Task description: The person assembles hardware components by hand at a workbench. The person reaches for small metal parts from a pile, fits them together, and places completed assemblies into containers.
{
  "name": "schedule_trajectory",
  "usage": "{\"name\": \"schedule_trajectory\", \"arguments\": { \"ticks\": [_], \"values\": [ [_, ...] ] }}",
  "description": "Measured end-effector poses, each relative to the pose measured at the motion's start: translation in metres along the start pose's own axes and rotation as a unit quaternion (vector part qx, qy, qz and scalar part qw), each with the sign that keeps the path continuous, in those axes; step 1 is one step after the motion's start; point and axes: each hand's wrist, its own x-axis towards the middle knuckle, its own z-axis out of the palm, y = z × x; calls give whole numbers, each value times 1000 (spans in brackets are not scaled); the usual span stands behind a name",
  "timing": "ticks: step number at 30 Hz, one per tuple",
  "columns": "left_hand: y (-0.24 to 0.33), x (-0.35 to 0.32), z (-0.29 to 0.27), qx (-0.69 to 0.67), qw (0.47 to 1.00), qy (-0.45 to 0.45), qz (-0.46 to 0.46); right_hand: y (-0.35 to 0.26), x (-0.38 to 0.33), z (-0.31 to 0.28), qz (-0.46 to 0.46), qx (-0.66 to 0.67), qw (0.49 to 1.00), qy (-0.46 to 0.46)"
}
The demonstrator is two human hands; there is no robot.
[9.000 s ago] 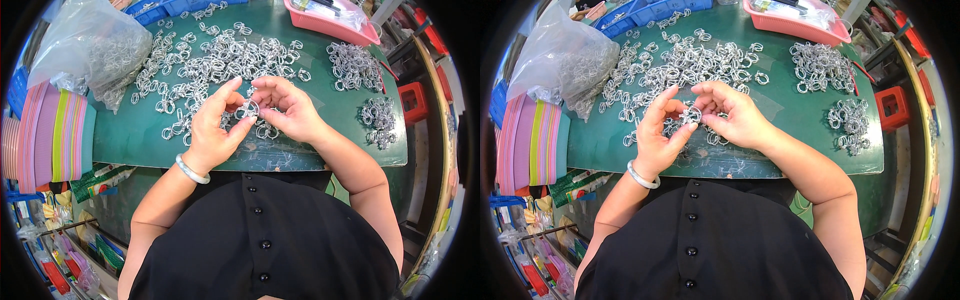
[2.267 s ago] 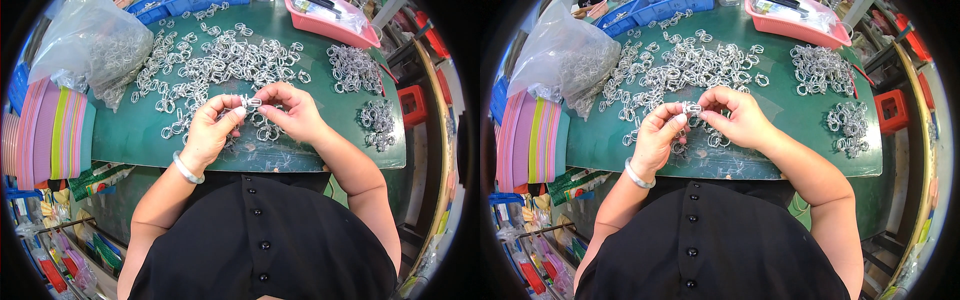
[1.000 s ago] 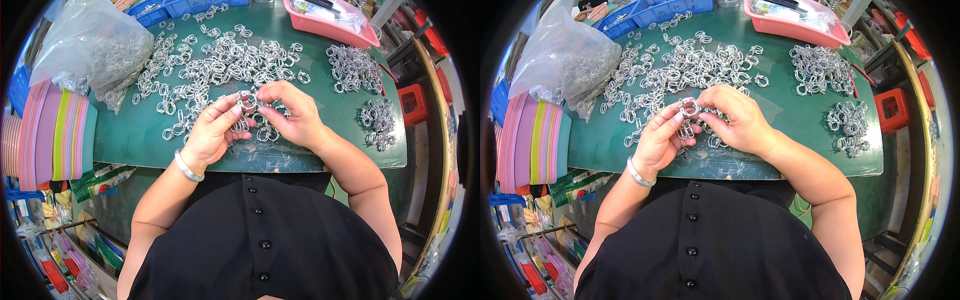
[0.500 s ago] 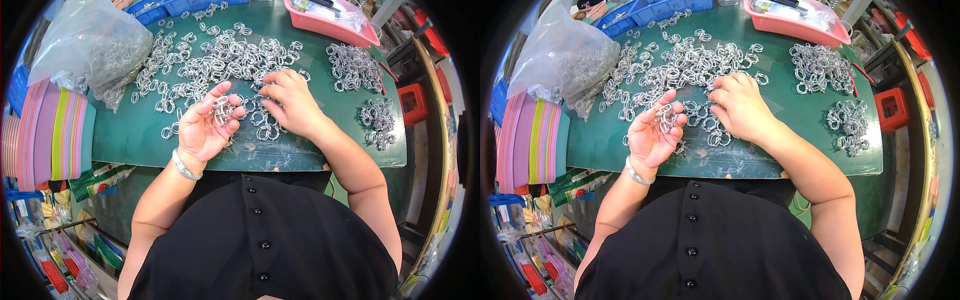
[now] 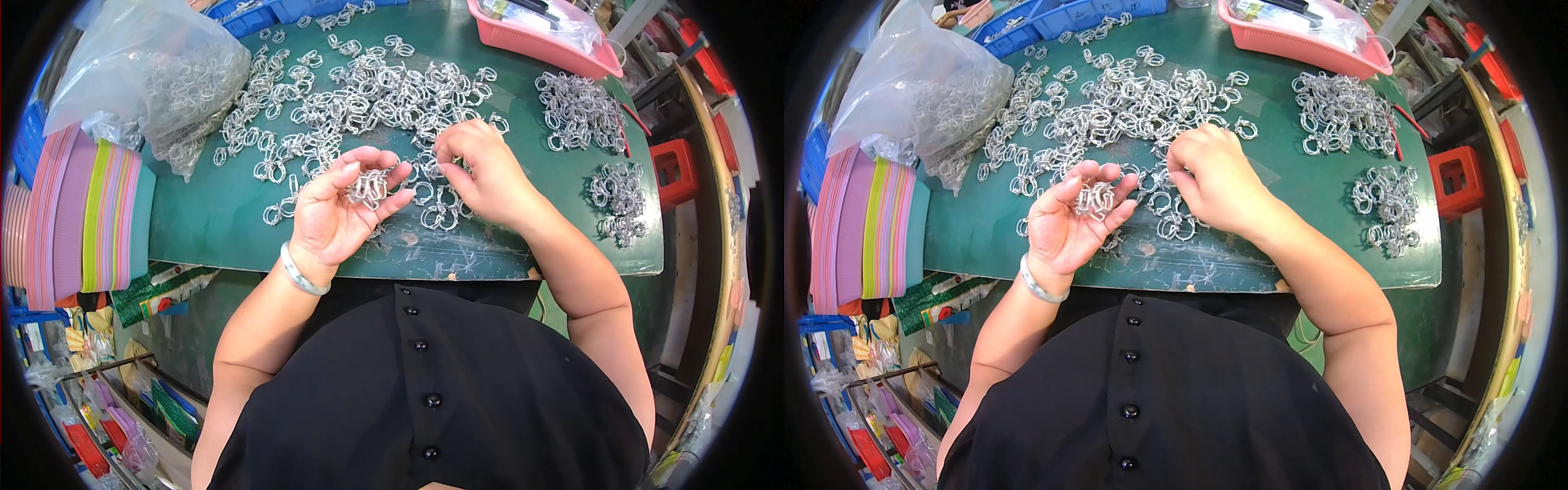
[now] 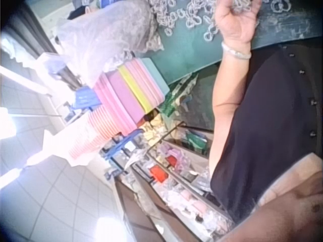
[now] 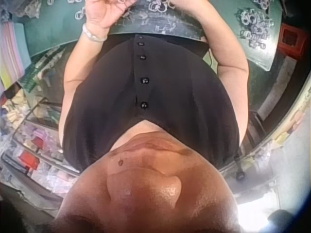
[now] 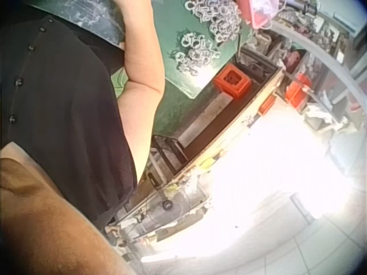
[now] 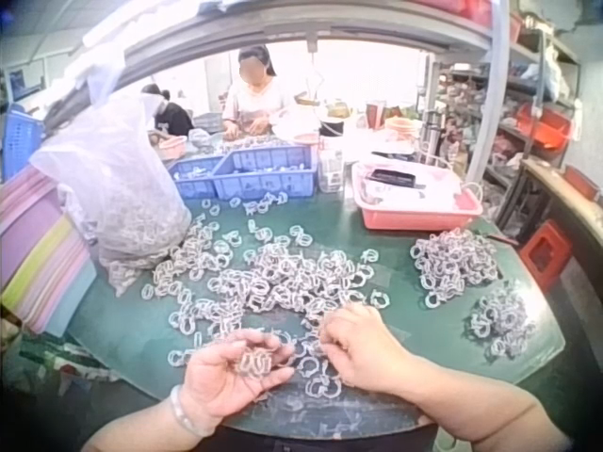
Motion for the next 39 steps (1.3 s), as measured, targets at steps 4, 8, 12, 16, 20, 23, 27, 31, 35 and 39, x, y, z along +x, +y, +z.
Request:
{"name": "schedule_trajectory", "arguments": {
  "ticks": [4, 8, 12, 16, 20, 23, 27, 31, 35, 39],
  "values": [
    [3, -2, -1, 42, 999, 34, -7, -5, 2, -3, 152, 238, 959, 24],
    [2, -1, 2, 71, 997, 20, -12, -2, 2, -4, 188, 454, 871, 15],
    [-1, 1, 16, 171, 979, 103, -32, -13, 3, -5, 171, 523, 834, 45],
    [-7, 0, 26, 266, 954, 137, -22, -5, 0, 2, 175, 558, 811, 24],
    [-13, -1, 35, 350, 929, 115, 9, -3, 0, 5, 179, 610, 772, 2],
    [-15, -1, 39, 395, 912, 101, 35, -3, 0, 4, 194, 635, 748, -12],
    [-17, 0, 37, 449, 887, 92, 62, -3, 0, 4, 205, 647, 734, -21],
    [-18, 0, 39, 476, 871, 72, 96, -3, 0, 3, 207, 650, 731, -26],
    [-19, 0, 40, 480, 868, 69, 108, -5, 0, 5, 195, 630, 752, -5],
    [-14, 1, 33, 432, 892, 123, 48, -8, -4, 10, 46, 453, 888, 64]
  ]
}}
